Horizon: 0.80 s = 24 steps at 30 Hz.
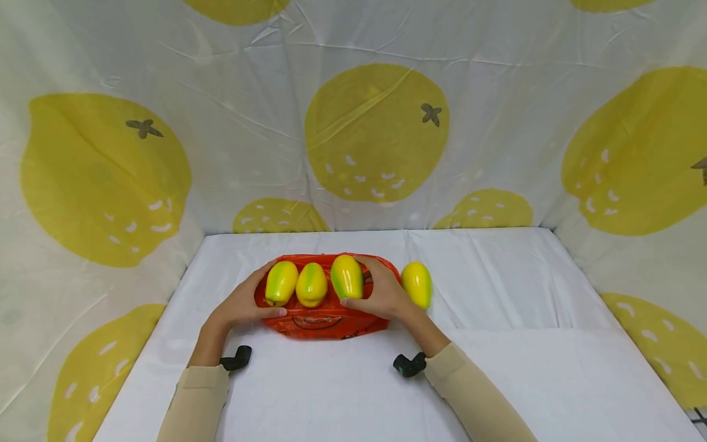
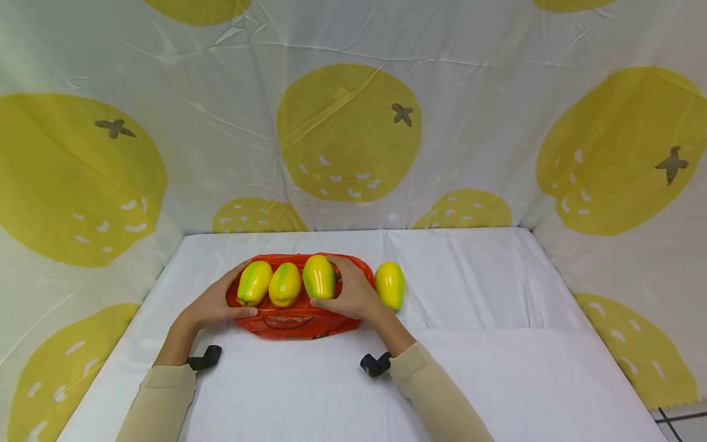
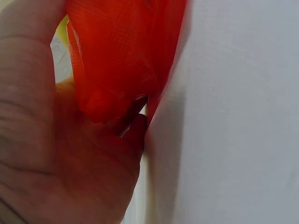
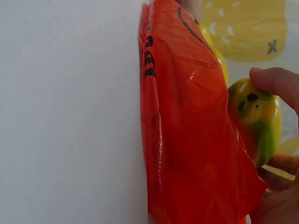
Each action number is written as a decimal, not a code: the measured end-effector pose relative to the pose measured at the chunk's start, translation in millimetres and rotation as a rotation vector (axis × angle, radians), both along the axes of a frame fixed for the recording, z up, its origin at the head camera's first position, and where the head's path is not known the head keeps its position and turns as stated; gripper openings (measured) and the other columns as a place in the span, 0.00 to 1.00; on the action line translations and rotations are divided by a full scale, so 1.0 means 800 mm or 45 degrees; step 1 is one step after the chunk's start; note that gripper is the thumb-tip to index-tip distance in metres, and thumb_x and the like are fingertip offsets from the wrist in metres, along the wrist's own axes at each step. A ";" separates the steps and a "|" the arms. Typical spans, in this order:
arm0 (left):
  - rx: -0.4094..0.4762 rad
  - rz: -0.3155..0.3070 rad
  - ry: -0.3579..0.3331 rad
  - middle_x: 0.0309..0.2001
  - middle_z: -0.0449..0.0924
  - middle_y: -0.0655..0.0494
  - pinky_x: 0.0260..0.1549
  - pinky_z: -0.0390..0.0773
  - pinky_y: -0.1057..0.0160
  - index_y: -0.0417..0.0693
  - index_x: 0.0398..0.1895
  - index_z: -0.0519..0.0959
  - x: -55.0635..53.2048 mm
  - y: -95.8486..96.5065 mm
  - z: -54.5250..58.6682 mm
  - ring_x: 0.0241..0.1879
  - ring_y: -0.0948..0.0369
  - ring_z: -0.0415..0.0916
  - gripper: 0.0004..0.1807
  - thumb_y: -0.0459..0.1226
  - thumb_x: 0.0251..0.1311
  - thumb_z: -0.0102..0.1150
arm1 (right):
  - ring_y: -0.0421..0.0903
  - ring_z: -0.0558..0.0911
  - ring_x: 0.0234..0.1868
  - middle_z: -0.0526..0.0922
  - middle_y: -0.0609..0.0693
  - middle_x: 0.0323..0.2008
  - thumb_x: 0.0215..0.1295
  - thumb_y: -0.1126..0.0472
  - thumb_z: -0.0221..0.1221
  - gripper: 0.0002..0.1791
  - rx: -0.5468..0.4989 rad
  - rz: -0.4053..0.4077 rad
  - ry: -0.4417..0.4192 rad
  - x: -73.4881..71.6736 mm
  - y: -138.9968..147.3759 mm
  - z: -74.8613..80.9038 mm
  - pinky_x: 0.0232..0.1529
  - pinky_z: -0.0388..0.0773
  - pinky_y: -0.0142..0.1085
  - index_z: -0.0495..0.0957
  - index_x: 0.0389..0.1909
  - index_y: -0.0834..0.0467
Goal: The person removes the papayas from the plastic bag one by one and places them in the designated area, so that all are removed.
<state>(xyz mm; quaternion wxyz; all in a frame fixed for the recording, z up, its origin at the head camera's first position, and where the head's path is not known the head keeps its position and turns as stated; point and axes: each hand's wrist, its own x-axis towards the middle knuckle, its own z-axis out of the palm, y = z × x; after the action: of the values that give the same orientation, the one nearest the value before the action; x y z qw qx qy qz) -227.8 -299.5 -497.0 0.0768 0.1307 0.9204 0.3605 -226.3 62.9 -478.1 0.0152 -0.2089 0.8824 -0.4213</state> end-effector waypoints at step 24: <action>0.002 0.001 0.001 0.81 0.55 0.48 0.68 0.65 0.29 0.66 0.84 0.47 -0.002 -0.001 -0.004 0.76 0.42 0.57 0.68 0.61 0.41 0.79 | 0.46 0.79 0.57 0.74 0.47 0.65 0.52 0.42 0.75 0.53 -0.077 -0.014 0.036 0.012 0.036 0.030 0.59 0.82 0.44 0.62 0.77 0.49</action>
<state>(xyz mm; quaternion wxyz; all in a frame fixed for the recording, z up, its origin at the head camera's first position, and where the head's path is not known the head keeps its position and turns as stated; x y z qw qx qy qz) -229.6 -300.5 -500.2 0.0764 0.1306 0.9202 0.3611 -216.8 91.6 -454.1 -0.0058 -0.2102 0.8705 -0.4449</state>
